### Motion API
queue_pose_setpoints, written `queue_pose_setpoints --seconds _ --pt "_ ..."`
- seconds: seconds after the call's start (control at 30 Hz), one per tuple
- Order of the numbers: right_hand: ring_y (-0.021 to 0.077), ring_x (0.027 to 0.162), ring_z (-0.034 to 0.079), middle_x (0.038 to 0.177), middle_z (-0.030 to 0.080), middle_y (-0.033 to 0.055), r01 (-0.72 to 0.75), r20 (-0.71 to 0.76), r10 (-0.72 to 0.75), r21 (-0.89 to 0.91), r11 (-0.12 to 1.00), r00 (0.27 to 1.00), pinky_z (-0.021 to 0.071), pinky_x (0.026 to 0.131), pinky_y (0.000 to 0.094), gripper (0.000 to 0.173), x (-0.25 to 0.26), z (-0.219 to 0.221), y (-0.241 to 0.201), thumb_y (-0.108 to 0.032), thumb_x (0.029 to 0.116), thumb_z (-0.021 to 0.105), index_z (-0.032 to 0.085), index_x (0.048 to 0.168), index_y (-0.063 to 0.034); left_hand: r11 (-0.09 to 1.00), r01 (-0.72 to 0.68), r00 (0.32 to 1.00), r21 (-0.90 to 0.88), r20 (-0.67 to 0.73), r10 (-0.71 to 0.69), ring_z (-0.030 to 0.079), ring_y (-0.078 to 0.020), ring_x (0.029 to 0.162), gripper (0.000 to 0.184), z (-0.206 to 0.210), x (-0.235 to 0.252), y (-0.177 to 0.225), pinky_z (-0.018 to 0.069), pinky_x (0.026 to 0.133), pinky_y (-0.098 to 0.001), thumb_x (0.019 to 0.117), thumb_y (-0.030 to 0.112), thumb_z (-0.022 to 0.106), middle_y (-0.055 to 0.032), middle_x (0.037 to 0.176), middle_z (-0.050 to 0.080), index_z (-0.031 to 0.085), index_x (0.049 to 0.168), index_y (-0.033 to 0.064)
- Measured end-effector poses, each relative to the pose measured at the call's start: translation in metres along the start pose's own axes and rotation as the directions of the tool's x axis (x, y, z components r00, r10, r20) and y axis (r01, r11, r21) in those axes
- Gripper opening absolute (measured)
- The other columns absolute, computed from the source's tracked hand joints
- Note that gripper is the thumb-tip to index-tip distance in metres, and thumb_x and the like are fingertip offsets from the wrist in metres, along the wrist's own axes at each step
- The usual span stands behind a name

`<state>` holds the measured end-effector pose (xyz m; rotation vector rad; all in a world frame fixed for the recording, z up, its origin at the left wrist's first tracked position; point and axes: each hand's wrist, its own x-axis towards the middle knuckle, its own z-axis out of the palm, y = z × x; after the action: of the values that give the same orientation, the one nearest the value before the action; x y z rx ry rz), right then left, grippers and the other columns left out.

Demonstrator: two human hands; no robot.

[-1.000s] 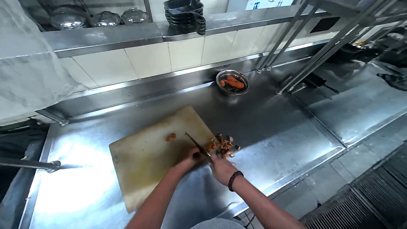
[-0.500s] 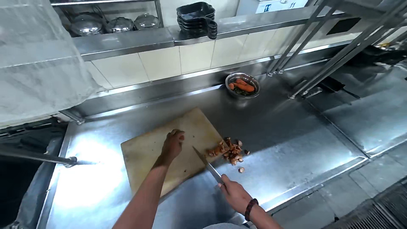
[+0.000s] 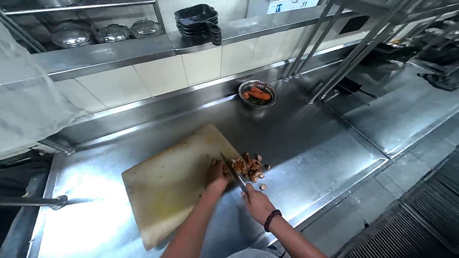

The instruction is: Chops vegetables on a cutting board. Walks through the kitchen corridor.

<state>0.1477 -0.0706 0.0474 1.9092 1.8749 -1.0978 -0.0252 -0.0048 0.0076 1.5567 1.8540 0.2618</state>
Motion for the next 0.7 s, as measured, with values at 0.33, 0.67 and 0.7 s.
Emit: queue_pose_setpoints --seconds 0.33,0.67,0.7 --pt "0.0365 0.106 0.071 0.109 0.07 0.0179 0.012 0.006 -0.012 -0.053 0.999 1.0 0.056 0.092 0.0539 0.045 0.001 -0.004 -0.005 -0.041 0.1106 0.036 0.046 0.141 -0.0098 0.985 -0.169 0.98 0.015 0.112 0.166 0.049 -0.0282 0.139 0.064 -0.035 0.003 -0.024 0.0445 0.115 -0.0466 0.0812 0.035 0.085 -0.0113 0.148 0.053 0.06 0.138 0.0171" --pt "0.0402 0.108 0.07 0.114 0.069 0.021 -0.026 0.042 0.032 -0.147 0.989 0.999 0.0563 0.091 0.0584 0.044 -0.008 -0.036 -0.03 -0.038 0.1099 0.039 0.043 0.144 -0.0093 0.94 -0.339 0.927 0.04 0.184 0.326 0.059 -0.0227 0.128 0.025 -0.022 0.009 -0.021 0.0471 0.112 -0.0416 0.0976 0.011 0.061 -0.0085 0.132 0.065 0.072 0.119 0.0115" --pt "0.0412 0.109 0.07 0.116 0.069 0.022 -0.03 0.055 0.04 -0.169 0.985 0.998 0.0562 0.091 0.0589 0.045 -0.013 -0.043 -0.034 -0.037 0.1098 0.04 0.043 0.144 -0.0089 0.937 -0.346 0.927 0.048 0.173 0.333 0.059 -0.0232 0.127 0.024 -0.022 0.008 -0.021 0.0476 0.111 -0.0418 0.0971 0.011 0.062 -0.0086 0.131 0.065 0.073 0.118 0.0114"
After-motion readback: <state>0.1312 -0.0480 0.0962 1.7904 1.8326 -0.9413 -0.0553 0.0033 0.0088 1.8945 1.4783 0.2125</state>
